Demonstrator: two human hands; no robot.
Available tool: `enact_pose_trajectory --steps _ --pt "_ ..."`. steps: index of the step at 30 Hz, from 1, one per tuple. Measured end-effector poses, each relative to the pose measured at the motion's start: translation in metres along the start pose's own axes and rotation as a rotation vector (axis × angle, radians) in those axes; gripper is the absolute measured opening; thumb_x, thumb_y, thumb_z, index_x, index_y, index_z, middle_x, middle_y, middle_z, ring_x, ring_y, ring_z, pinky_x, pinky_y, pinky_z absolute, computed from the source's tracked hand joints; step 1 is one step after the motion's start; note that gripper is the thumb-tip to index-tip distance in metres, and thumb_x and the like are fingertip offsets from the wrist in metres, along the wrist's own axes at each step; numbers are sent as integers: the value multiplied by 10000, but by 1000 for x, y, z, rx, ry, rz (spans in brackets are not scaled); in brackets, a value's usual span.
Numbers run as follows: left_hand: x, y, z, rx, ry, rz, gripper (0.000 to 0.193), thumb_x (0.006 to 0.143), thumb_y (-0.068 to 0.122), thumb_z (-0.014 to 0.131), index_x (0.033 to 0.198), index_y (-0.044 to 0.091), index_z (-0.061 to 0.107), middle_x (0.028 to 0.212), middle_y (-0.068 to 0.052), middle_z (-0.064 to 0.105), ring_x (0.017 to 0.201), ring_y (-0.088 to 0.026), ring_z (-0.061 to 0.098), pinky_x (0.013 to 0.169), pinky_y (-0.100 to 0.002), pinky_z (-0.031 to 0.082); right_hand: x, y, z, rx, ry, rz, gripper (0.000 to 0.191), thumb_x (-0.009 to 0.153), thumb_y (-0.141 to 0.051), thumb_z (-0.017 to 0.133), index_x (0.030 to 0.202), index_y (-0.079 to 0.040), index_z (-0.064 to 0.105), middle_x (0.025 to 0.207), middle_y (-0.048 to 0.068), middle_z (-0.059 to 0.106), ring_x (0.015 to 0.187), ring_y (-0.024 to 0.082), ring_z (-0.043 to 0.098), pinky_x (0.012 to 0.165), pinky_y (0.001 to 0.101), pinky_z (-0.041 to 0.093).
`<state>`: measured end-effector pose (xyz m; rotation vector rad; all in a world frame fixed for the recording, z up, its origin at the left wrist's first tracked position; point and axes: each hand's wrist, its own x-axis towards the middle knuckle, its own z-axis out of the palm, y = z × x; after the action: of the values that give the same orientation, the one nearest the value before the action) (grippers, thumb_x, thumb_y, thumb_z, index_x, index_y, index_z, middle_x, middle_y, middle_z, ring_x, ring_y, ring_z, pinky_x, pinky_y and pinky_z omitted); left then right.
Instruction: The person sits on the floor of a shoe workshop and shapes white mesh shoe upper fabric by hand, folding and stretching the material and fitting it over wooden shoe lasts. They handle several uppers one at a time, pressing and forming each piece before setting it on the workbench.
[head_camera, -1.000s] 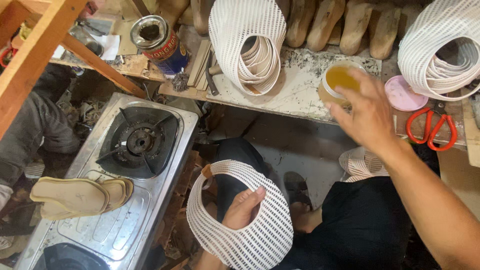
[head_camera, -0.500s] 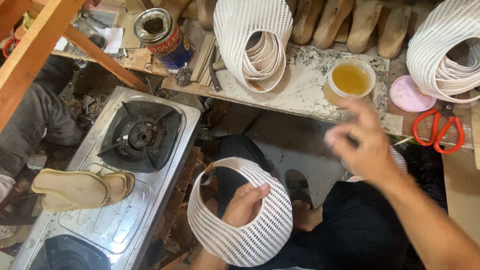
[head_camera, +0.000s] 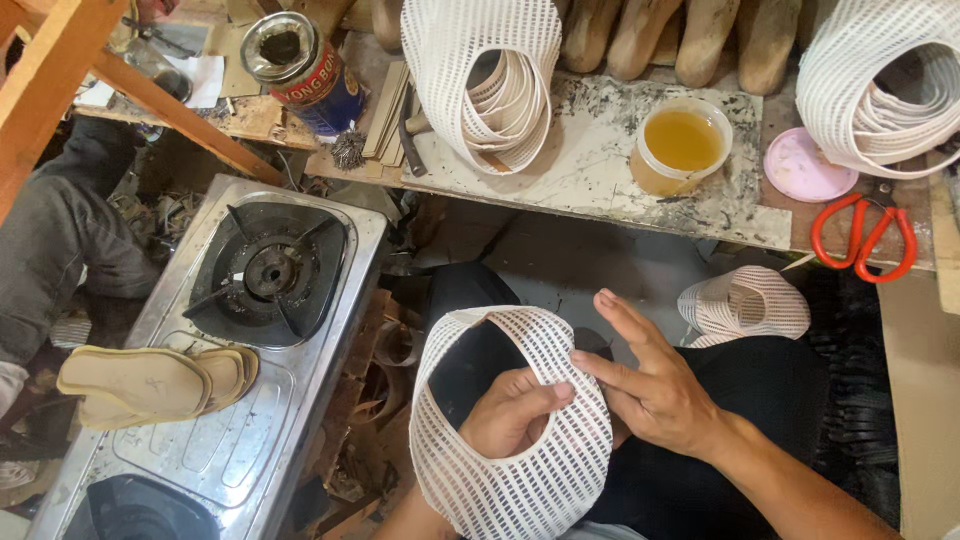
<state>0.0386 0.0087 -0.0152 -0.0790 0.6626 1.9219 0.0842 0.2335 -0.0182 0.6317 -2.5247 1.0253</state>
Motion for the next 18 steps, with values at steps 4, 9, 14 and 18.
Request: enact_pose_trajectory --steps 4,9,14,18 --pt "-7 2 -4 4 12 40 235 1054 114 560 1138 -73 675 982 -155 758 834 -178 755 771 -287 618 -7 -4 -3 113 -26 8 527 747 36 750 1233 -165 733 1592 224 363 1487 418 373 1185 498 373" --pt "-10 3 -7 -19 -11 116 227 1090 105 562 1140 -80 682 987 -169 759 821 -173 749 742 -275 609 -14 -9 -9 150 42 -19 454 768 17 746 1158 -217 757 1593 171 405 1495 365 409 1214 474 379" --pt "-6 4 -5 -31 -26 98 218 1071 110 549 1113 -49 692 954 -157 759 805 -174 752 727 -276 617 -14 -10 -5 30 8 -23 519 704 37 754 1185 -159 751 1530 210 428 1440 426 425 1156 513 413" --pt "-8 9 -4 -5 2 158 241 1095 124 540 1111 -65 689 951 -161 758 795 -174 746 717 -278 612 -15 -15 -7 -13 91 -79 493 701 -21 805 1149 -223 756 1490 138 482 1415 393 484 1139 486 466"
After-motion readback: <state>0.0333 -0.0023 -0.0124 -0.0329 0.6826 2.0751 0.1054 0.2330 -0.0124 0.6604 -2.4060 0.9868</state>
